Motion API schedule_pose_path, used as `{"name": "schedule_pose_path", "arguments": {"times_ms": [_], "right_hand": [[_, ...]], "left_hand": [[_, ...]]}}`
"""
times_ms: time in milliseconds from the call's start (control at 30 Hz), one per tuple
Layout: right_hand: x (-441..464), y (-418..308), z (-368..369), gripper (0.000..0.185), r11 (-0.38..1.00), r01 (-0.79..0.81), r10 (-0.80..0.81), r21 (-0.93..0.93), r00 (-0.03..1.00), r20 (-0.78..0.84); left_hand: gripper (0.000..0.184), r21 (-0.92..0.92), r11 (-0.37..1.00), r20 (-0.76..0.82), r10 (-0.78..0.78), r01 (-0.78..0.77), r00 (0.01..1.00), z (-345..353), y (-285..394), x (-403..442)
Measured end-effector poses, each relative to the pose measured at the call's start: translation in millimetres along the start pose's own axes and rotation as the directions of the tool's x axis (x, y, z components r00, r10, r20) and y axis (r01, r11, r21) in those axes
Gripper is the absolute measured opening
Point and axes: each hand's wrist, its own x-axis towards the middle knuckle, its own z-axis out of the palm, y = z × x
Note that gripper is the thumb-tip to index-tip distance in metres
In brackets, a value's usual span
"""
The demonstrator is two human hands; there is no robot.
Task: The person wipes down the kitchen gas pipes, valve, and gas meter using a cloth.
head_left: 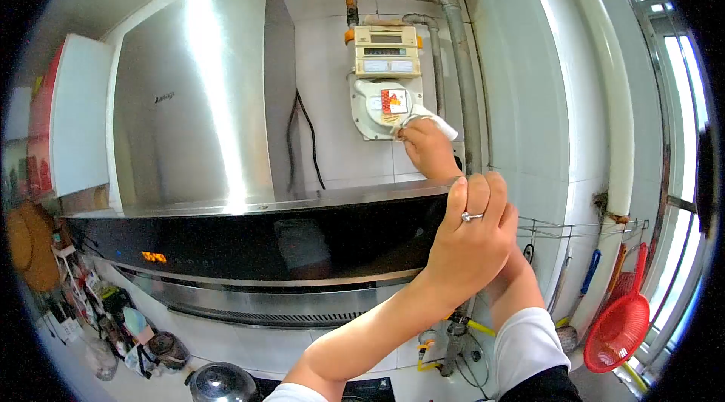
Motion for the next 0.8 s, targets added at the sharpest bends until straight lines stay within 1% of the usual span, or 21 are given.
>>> {"name": "schedule_pose_path", "arguments": {"times_ms": [33, 133, 167, 233, 267, 333, 367, 400, 433, 467, 500, 533, 567, 600, 633, 667, 733, 767, 800], "right_hand": [[-1.2, -2.9, -0.8, 0.015, 1.000, 0.006, -0.006, -0.002, 1.000, 0.011], [0.4, -11.6, -2.5, 0.025, 0.998, 0.040, -0.046, 0.045, 0.989, 0.142], [2.9, -12.6, -3.9, 0.025, 0.998, 0.048, -0.055, 0.049, 0.987, 0.152], [6.4, -14.6, -9.1, 0.034, 0.989, 0.148, -0.146, 0.015, 0.947, 0.285], [6.9, -16.2, -11.5, 0.034, 0.988, 0.153, -0.153, 0.025, 0.943, 0.295], [12.9, -23.3, -22.0, 0.041, 0.970, 0.244, -0.213, -0.026, 0.890, 0.403], [16.6, -28.2, -29.7, 0.041, 0.975, 0.220, -0.193, 0.006, 0.843, 0.502], [14.9, -29.4, -29.0, 0.041, 0.975, 0.223, -0.197, 0.008, 0.840, 0.505], [15.1, -35.7, -29.2, 0.038, 0.988, 0.126, -0.151, 0.086, 0.878, 0.454], [18.4, -39.8, -34.3, 0.037, 0.989, 0.114, -0.143, 0.093, 0.888, 0.436], [24.6, -48.4, -41.4, 0.035, 0.990, 0.102, -0.135, 0.101, 0.898, 0.419], [30.8, -57.0, -48.4, 0.034, 0.990, 0.090, -0.127, 0.109, 0.907, 0.401], [33.4, -42.0, -36.5, 0.033, 0.961, 0.276, -0.246, -0.002, 0.863, 0.441], [35.9, -33.5, -29.0, 0.032, 0.886, 0.451, -0.349, -0.103, 0.798, 0.492], [39.3, -35.2, -27.4, 0.031, 0.880, 0.444, -0.294, -0.170, 0.789, 0.540], [42.8, -35.7, -26.4, 0.031, 0.879, 0.445, -0.295, -0.169, 0.788, 0.541], [50.4, -34.8, -24.8, 0.033, 0.856, 0.481, -0.286, -0.187, 0.744, 0.604], [52.7, -31.4, -24.0, 0.034, 0.837, 0.510, -0.292, -0.197, 0.721, 0.628], [55.7, -29.1, -25.1, 0.034, 0.836, 0.512, -0.291, -0.197, 0.718, 0.632]], "left_hand": [[0.015, -0.016, 1.000, -0.002, -0.012, 0.012, 1.000, -2.1, 0.7, 0.5], [0.015, -0.009, 1.000, 0.029, -0.006, 0.006, 1.000, -6.4, -0.6, 1.3], [0.015, -0.006, 1.000, 0.025, -0.018, 0.018, 1.000, -8.5, -2.2, 1.8], [0.020, -0.054, 0.998, 0.096, 0.026, -0.021, 0.995, -16.0, -6.2, 2.5], [0.020, -0.050, 0.999, 0.096, 0.012, -0.007, 0.995, -21.7, -8.3, 2.2], [0.030, -0.064, 0.995, 0.035, 0.080, -0.078, 0.996, -37.1, -14.2, 3.0], [0.030, -0.063, 0.995, 0.033, 0.074, -0.072, 0.997, -47.1, -18.4, 3.6], [0.035, -0.063, 0.998, 0.055, 0.003, 0.000, 0.998, -58.9, -23.8, 4.0], [0.039, -0.060, 0.996, 0.077, -0.065, 0.070, 0.995, -70.6, -30.9, 3.9], [0.042, -0.011, 0.991, 0.107, -0.133, 0.135, 0.985, -81.0, -40.7, 4.1], [0.039, 0.060, 0.982, 0.126, -0.187, 0.181, 0.974, -97.3, -52.9, 8.0], [0.037, 0.138, 0.963, 0.095, -0.247, 0.233, 0.964, -109.4, -65.0, 7.8], [0.036, 0.215, 0.938, 0.070, -0.292, 0.271, 0.954, -122.0, -75.5, 9.3], [0.034, 0.280, 0.921, 0.027, -0.290, 0.272, 0.957, -131.0, -87.9, 8.1], [0.029, 0.337, 0.898, 0.001, -0.301, 0.283, 0.954, -142.5, -94.8, 10.7], [0.029, 0.338, 0.897, 0.001, -0.303, 0.285, 0.953, -149.0, -102.1, 9.4], [0.025, 0.371, 0.891, -0.035, -0.269, 0.263, 0.962, -158.2, -115.5, 5.8], [0.021, 0.358, 0.907, -0.049, -0.217, 0.220, 0.975, -160.4, -122.4, 4.7], [0.021, 0.356, 0.907, -0.051, -0.221, 0.224, 0.974, -160.6, -125.4, 1.7]]}}
